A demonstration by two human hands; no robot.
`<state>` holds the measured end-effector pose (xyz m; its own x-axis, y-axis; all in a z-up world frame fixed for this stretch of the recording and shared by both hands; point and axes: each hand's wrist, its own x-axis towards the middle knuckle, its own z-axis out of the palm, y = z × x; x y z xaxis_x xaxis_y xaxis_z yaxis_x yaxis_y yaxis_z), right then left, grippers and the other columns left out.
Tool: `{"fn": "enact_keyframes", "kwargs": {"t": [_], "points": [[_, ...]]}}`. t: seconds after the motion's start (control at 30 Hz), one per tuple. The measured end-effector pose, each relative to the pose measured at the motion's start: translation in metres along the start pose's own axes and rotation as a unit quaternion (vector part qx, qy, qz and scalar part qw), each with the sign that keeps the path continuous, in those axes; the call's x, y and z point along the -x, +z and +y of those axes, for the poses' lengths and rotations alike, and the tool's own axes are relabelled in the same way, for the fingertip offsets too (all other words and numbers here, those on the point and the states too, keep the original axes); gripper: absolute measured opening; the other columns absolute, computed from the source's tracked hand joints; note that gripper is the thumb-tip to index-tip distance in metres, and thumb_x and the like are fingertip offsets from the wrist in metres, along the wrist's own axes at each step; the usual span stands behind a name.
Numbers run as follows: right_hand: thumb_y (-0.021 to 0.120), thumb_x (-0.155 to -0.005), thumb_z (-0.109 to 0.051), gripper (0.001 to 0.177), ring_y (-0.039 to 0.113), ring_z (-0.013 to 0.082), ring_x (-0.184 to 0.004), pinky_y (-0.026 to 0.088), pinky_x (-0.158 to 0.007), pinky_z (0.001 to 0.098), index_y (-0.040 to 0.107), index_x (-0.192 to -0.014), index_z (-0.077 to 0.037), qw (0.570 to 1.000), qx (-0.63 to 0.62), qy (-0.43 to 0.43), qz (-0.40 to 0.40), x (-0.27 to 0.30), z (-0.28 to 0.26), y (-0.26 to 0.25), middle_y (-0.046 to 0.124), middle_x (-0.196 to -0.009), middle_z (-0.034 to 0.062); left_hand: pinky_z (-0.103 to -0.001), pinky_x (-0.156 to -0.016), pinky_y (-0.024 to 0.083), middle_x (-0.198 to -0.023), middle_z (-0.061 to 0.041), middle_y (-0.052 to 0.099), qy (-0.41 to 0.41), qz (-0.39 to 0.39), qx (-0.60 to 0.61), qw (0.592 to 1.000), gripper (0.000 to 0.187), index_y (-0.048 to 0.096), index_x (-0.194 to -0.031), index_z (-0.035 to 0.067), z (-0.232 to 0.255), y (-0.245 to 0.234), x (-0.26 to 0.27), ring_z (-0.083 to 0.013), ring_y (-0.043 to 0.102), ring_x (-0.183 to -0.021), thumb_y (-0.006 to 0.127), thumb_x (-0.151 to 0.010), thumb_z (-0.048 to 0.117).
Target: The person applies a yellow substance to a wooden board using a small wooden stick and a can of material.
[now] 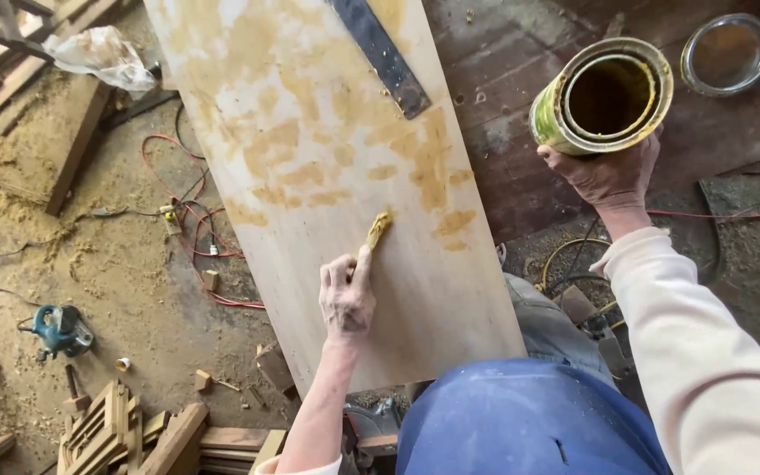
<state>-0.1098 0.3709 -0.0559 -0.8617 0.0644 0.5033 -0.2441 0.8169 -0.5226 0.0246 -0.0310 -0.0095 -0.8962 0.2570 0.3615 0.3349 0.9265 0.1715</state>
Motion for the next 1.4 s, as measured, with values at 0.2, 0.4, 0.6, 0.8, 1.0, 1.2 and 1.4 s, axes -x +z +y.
{"fn": "enact_keyframes", "kwargs": {"t": [0.2,0.4,0.6,0.8,1.0,1.2,1.4], "points": [[0.077,-0.085,-0.071,0.088,0.066,0.0431,-0.120,0.050,-0.101,0.0505,0.070,-0.131,0.004,0.997,0.077,-0.004,-0.008,0.014,0.013,0.005,0.071,-0.129,0.0241,-0.033,-0.063,0.056,-0.104,-0.011,0.057,-0.039,-0.043,0.121,0.991,0.039,0.061,-0.140,0.009,-0.009,-0.004,0.008,-0.0243,0.061,-0.086,0.062,-0.103,0.000],[0.068,-0.091,-0.075,0.093,0.061,0.0431,-0.127,0.048,-0.105,0.0525,0.065,-0.138,0.005,0.993,0.119,-0.023,-0.014,0.027,0.025,0.012,0.066,-0.135,0.0257,-0.037,-0.046,0.053,-0.107,-0.001,0.048,-0.095,-0.094,0.048,0.990,0.067,0.055,-0.148,0.030,-0.008,0.005,0.016,-0.0181,0.054,-0.082,0.065,-0.095,-0.008],[0.071,-0.089,-0.072,0.092,0.061,0.0429,-0.128,0.045,-0.109,0.0515,0.065,-0.139,0.005,0.997,0.073,0.004,-0.023,0.012,0.012,0.004,0.068,-0.135,0.0252,-0.035,-0.044,0.059,-0.108,-0.010,0.049,-0.084,-0.151,0.050,0.984,0.057,0.050,-0.149,0.019,-0.007,-0.017,0.028,-0.0252,0.056,-0.089,0.065,-0.096,0.004],[0.078,-0.086,-0.070,0.092,0.064,0.0455,-0.123,0.049,-0.105,0.0524,0.067,-0.136,0.007,0.997,0.075,-0.004,-0.015,0.016,0.013,0.003,0.069,-0.131,0.0273,-0.036,-0.050,0.055,-0.104,-0.004,0.050,-0.130,-0.138,0.079,0.979,0.057,0.056,-0.145,0.026,0.001,-0.010,-0.008,-0.0223,0.054,-0.090,0.064,-0.095,0.001],[0.076,-0.089,-0.064,0.086,0.067,0.0450,-0.121,0.050,-0.107,0.0514,0.067,-0.132,0.009,0.999,0.029,-0.024,0.007,0.001,0.005,-0.001,0.071,-0.128,0.0280,-0.038,-0.046,0.057,-0.105,-0.006,0.048,-0.110,-0.147,0.041,0.982,0.051,0.058,-0.145,0.026,-0.014,-0.013,0.022,-0.0248,0.051,-0.089,0.064,-0.099,0.006],[0.076,-0.088,-0.070,0.089,0.065,0.0425,-0.122,0.048,-0.105,0.0509,0.066,-0.135,0.006,0.998,0.062,-0.012,-0.011,0.010,0.007,0.001,0.069,-0.130,0.0253,-0.039,-0.059,0.054,-0.105,-0.003,0.051,-0.088,-0.065,0.016,0.994,0.051,0.060,-0.144,0.027,-0.021,0.003,0.017,-0.0280,0.048,-0.092,0.065,-0.099,0.004],[0.069,-0.090,-0.071,0.086,0.066,0.0447,-0.120,0.047,-0.102,0.0519,0.069,-0.132,0.005,0.999,0.037,-0.015,-0.006,-0.001,-0.001,-0.004,0.072,-0.128,0.0260,-0.029,-0.059,0.049,-0.103,-0.003,0.052,-0.091,-0.113,0.007,0.989,0.053,0.056,-0.146,0.030,-0.036,0.000,0.027,-0.0228,0.045,-0.087,0.064,-0.100,0.006]]}}
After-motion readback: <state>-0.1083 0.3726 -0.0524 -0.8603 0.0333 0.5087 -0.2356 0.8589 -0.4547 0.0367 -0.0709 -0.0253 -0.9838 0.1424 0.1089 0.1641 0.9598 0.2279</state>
